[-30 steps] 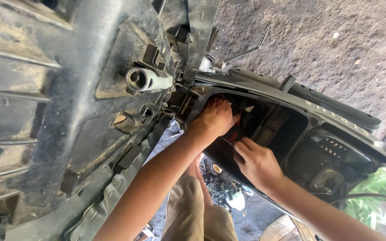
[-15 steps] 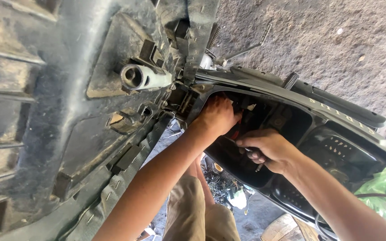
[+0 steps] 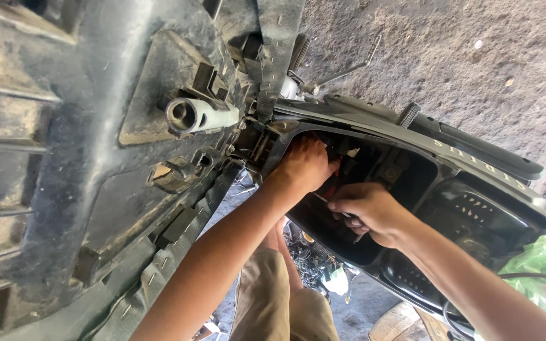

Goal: The person works on a motorcycle battery located under the seat, using a screwdriver to tighten connections on the battery terminals. The person's hands are visible manipulating the tool and wires within the battery compartment.

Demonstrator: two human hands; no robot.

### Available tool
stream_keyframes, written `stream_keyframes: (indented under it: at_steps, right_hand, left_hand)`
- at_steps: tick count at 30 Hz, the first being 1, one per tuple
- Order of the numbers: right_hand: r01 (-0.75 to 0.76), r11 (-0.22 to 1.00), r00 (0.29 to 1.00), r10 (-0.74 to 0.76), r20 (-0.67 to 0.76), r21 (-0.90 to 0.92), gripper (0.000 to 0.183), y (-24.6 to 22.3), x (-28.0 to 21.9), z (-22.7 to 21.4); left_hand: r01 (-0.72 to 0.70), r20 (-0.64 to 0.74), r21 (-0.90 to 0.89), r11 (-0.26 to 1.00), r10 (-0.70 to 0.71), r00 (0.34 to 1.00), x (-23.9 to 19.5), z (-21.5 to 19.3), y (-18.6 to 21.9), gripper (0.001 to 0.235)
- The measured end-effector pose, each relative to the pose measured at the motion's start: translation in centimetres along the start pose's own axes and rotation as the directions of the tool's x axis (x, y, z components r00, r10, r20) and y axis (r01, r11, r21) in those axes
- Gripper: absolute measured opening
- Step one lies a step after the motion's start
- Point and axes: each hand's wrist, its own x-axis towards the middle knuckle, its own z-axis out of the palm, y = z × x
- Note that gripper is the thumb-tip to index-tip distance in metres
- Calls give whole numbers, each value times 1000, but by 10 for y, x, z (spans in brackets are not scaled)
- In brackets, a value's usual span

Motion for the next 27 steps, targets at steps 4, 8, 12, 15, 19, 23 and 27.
stream_keyframes:
  at_steps: [4,8,12,15,19,23,27]
  right_hand:
    - [412,584,798,-602,-33,-699,21,21,-19,21]
    - [276,-443,435,-734,522,-853,33,42,-27,39]
    - [281,-409,518,-697,496,-868,28,43,-16,28]
    - [564,-36,361,-888,286,-825,25,29,-16,21]
    - [400,797,871,-484,-83,-452,21,14,-5,9]
    - [-117,992,989,121,-89,47,27,-1,-5,8]
    - [1,993,998,-9,-67,-115,27,34,-2,16]
  left_hand:
    - [13,81,-25,1000,-11,997,2,6,-1,57]
    - [76,251,-58,995,-59,966,9,-4,1,63]
    - [79,200,-52,996,-68,977,7,-7,2,65]
    - [108,216,-114,988,-81,973,6,-4,2,65]
    - [76,168,-53,996,-66,984,6,-2,2,64]
    - [74,177,-33,997,-67,982,6,0,2,62]
    - [53,164,-18,998,-50,985,5,4,3,62]
